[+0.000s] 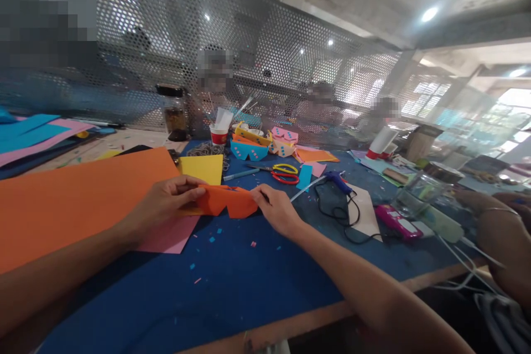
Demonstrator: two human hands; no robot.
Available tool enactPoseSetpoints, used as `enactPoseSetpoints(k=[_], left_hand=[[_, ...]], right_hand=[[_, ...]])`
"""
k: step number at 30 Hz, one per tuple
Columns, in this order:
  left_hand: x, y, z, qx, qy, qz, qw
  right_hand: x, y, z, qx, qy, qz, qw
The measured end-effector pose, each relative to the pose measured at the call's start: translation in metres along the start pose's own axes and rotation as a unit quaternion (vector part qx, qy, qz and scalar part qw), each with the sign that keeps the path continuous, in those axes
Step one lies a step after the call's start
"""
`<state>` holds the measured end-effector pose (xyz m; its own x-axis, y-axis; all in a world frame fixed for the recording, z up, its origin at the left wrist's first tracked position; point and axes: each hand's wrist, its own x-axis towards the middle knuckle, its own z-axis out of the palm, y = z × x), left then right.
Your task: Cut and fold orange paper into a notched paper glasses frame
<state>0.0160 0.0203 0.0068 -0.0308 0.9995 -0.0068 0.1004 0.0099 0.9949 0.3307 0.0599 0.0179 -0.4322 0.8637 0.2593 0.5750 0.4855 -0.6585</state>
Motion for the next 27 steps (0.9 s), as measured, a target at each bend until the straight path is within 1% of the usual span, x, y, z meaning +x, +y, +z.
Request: enactPoseSetpoints(k=[9,17,27], left_hand=[[-0.0014,0.0021,0.0026,-0.006,-0.009,0.012,1.000],[-0.0026,0.0042,0.0026,-0.003,0.014,0.012,1.000],[0.0021,-0.0007,0.0006,-0.008,0.019,0.009,1.000]], right_hand=[[0.0006,0.0014,-0.0001,0.012,0.009,0.005,1.000],[0.0006,0.0015,0.0013,0.057,0.023,0.011,0.998],[0.0020,0.0025,0.0034,0.118,0.026,0.023,0.992]])
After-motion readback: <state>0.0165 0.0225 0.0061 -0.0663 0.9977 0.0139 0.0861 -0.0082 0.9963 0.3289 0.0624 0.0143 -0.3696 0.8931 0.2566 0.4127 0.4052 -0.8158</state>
